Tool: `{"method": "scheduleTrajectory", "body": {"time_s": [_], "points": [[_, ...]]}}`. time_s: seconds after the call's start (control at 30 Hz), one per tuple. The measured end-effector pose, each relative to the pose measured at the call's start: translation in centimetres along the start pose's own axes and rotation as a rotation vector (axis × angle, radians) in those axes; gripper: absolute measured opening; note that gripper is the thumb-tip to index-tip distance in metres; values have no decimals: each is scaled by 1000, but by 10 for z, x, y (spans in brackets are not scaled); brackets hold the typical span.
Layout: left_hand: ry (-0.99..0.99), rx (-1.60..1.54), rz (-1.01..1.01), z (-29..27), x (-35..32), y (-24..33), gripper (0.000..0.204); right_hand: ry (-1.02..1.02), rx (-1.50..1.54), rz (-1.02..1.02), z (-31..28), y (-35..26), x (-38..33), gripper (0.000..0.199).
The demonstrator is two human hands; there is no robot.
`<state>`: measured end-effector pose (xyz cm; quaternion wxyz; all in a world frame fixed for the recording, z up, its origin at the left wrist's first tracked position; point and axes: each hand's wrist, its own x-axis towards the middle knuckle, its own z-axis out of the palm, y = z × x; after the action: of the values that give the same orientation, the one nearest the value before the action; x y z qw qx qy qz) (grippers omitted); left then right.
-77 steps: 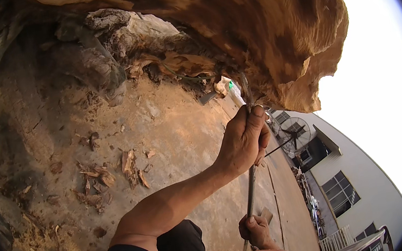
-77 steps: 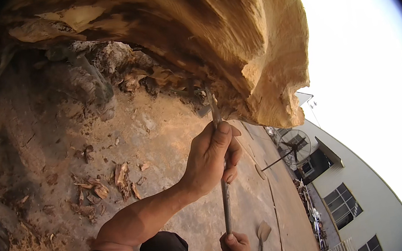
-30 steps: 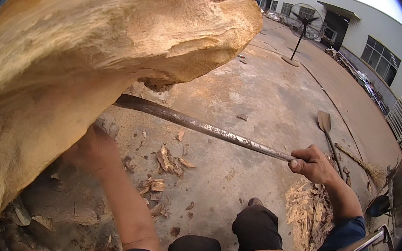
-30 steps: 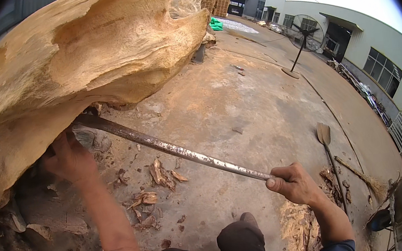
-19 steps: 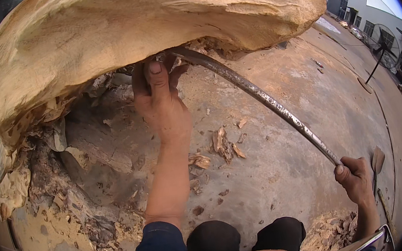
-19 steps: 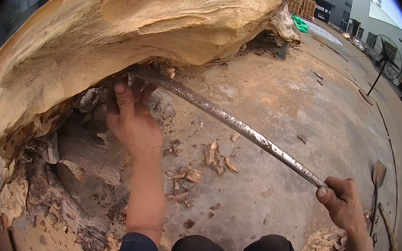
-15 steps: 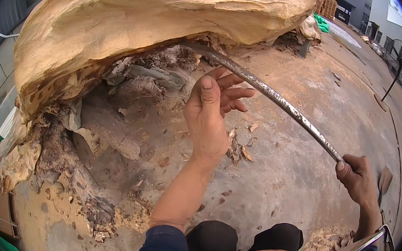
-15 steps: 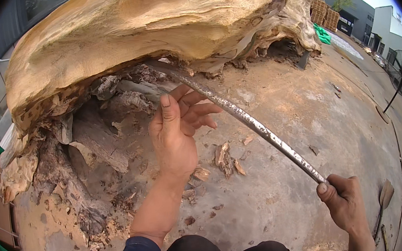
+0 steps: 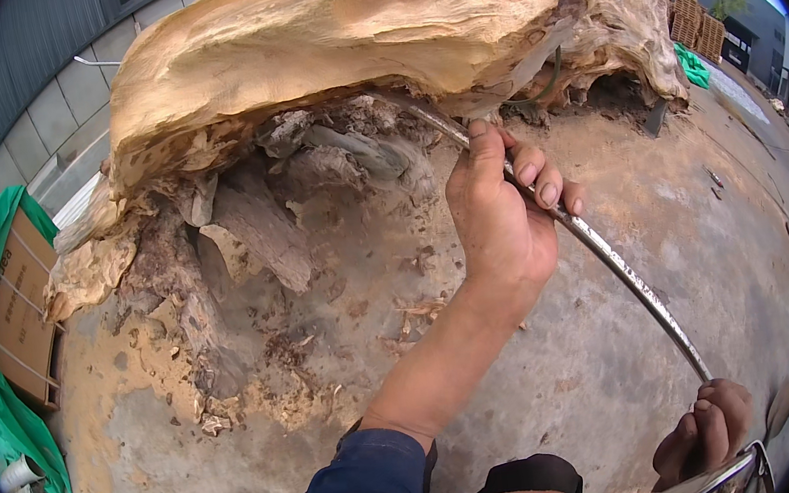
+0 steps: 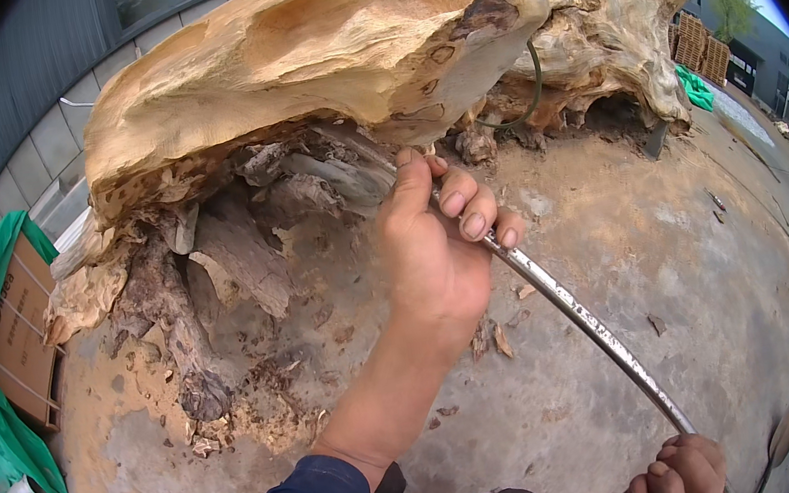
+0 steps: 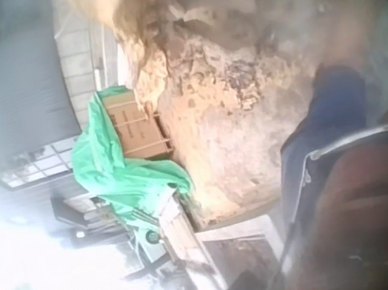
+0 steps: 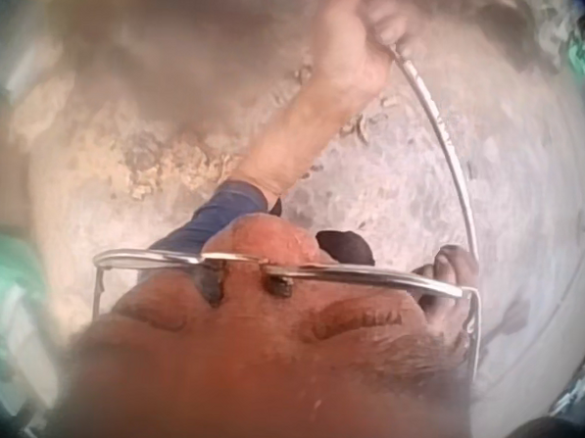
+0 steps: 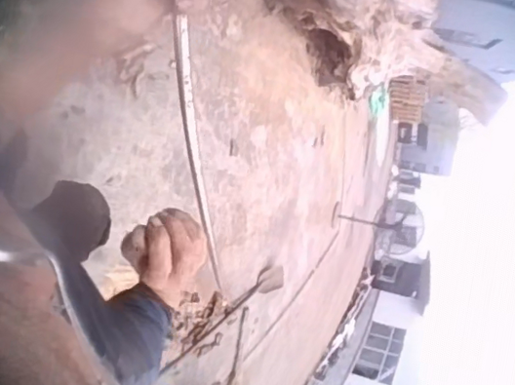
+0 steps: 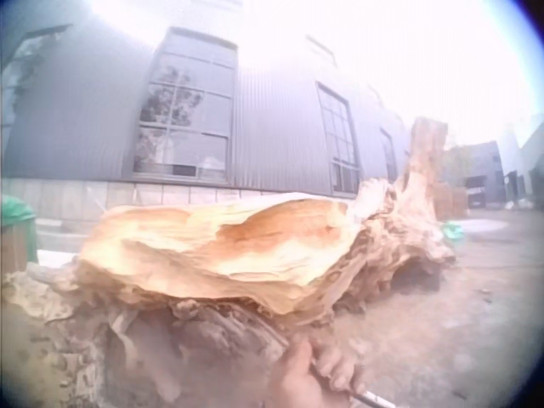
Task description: The person uses a curved metal tool to scrape and carve a large piece of wood, removing bark and shaping the surface. Another person briefly assists with a chisel. Wood chips accumulate on the ground.
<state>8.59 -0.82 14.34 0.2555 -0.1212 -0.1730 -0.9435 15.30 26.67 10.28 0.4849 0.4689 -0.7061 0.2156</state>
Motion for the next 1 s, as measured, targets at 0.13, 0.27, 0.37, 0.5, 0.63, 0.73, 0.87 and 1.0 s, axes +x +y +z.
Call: {"method": "scheduleTrajectory", "body": {"time_s": [0.13,0.27,0.37,0.5,0.63,0.73,0.87,1.0], "points": [[-31,-12,-19,-3,-6,7,27,-244,385,345,36,-13,-65,48],[-62,-98,-76,-2,-11,11,26,352,791,820,72,-6,-87,95],[-73,-127,-108,0,-15,25,26,426,1153,501,63,4,-59,77],[-120,-156,-77,8,0,42,26,492,1275,352,38,-16,-1,45],[-171,-204,-67,14,9,53,24,643,1425,176,24,-22,52,49],[-226,-155,-19,12,9,57,25,684,1455,29,18,-26,84,49],[-207,29,64,10,12,62,25,657,1522,-4,10,-26,106,39],[-114,176,110,16,12,64,27,649,1464,68,4,-26,113,38]]}}
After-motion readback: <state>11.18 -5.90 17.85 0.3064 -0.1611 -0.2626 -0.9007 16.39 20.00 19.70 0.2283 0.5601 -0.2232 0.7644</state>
